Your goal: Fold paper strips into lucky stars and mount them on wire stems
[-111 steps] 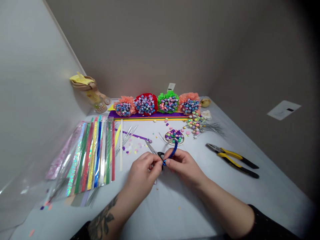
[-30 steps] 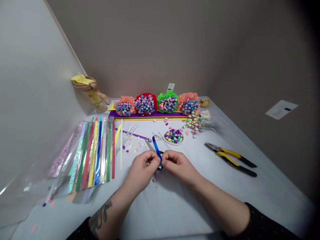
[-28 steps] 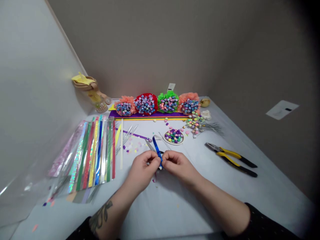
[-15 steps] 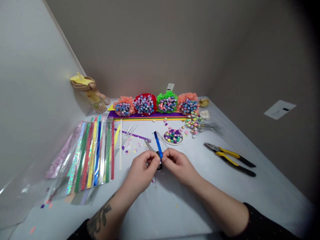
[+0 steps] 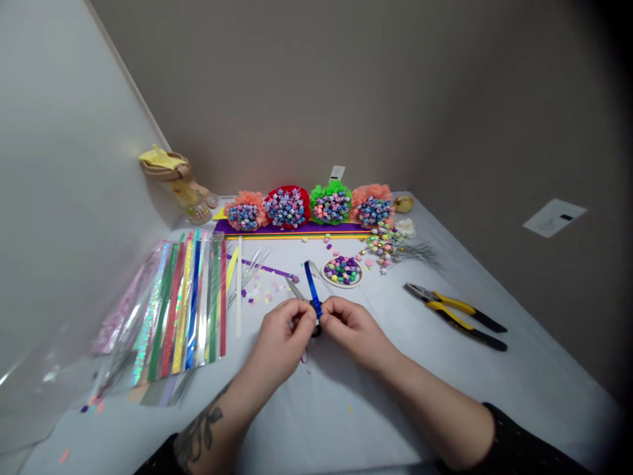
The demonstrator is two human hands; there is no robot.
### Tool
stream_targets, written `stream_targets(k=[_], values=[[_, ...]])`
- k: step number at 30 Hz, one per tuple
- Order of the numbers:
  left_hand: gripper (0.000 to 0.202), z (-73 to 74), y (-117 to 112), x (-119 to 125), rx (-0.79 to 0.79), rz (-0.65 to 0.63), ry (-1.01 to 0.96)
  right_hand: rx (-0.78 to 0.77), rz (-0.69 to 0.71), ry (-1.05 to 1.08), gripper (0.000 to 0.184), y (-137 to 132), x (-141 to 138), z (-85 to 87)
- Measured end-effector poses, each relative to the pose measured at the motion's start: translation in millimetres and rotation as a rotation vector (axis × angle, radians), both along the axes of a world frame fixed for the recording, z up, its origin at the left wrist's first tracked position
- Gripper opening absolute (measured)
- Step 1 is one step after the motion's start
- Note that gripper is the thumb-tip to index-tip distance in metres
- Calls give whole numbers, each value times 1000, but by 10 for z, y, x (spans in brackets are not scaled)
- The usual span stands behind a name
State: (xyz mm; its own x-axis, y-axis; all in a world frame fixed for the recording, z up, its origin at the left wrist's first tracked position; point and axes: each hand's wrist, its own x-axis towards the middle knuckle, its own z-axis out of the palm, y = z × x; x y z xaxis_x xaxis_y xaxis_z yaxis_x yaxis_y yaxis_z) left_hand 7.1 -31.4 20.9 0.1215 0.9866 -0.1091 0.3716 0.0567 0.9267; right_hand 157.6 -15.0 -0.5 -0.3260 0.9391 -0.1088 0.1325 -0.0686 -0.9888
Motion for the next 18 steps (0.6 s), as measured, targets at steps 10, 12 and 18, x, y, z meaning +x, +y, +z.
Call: stream_targets(k=[10,12,18], values=[[16,22,25,-1,24,16,15,-76,44,76,13,-6,-14,-2],[16,23,25,2,27,3,15,-69,38,36,15,-7,-22,-9],[19,7,31,-20,35,-11,14,-78,71,80,13,0,-8,6]])
